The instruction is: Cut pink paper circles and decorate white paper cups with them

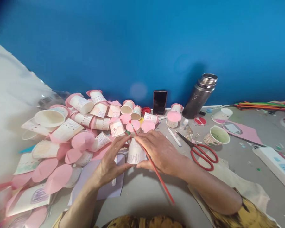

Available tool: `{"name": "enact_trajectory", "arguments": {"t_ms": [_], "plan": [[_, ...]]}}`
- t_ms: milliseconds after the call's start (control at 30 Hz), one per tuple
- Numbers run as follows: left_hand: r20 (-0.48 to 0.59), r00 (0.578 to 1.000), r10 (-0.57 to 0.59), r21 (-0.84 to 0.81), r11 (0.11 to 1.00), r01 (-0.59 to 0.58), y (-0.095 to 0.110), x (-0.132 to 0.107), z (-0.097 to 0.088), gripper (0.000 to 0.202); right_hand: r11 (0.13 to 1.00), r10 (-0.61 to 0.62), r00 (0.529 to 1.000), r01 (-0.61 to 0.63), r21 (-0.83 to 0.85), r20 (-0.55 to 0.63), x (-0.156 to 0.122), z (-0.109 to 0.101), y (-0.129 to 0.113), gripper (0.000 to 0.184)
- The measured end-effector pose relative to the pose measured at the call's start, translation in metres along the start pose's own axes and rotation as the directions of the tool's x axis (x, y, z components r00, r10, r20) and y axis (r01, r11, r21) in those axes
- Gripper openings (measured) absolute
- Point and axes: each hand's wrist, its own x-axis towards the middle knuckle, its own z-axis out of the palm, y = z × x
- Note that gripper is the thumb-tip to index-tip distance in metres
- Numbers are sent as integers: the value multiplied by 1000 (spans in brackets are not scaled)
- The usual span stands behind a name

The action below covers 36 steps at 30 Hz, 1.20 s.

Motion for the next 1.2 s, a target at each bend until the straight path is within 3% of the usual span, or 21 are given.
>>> {"name": "enact_trajectory", "arguments": {"t_ms": [133,233,333,433,633,767,833,933,967,1033,1200], "plan": [[-84,989,-120,-265,960,93,2,0,8,90,991,53,996,-44,125,-70,0,-4,7,92],[-121,978,-170,-577,814,70,4,3,15,87,983,65,994,-47,179,-93,0,-6,11,101],[-53,980,-194,-731,676,94,7,6,19,85,973,55,994,-32,228,-98,0,-6,14,98],[4,983,-184,-707,694,133,8,6,16,90,976,49,993,-26,215,-105,0,-6,14,93],[-4,991,-137,-411,903,123,7,2,2,85,999,-21,999,22,24,-41,-1,2,13,90],[8,988,-152,-233,961,149,9,1,2,85,993,-28,998,33,110,-49,1,-1,13,96],[-57,984,-171,-220,963,155,8,1,4,87,979,38,991,-12,205,-126,0,-11,11,79],[-134,969,-207,-267,949,166,6,1,7,83,916,263,912,-134,377,-314,-9,-26,6,24],[-147,966,-214,-290,943,165,5,1,7,81,881,338,876,-167,442,-344,-13,-28,6,18],[-162,964,-213,-317,936,154,3,1,8,81,813,428,821,-166,558,-379,-23,-28,6,19],[-131,975,-177,-251,958,140,2,0,10,86,734,526,768,-192,651,-366,-32,-9,10,20]]}}
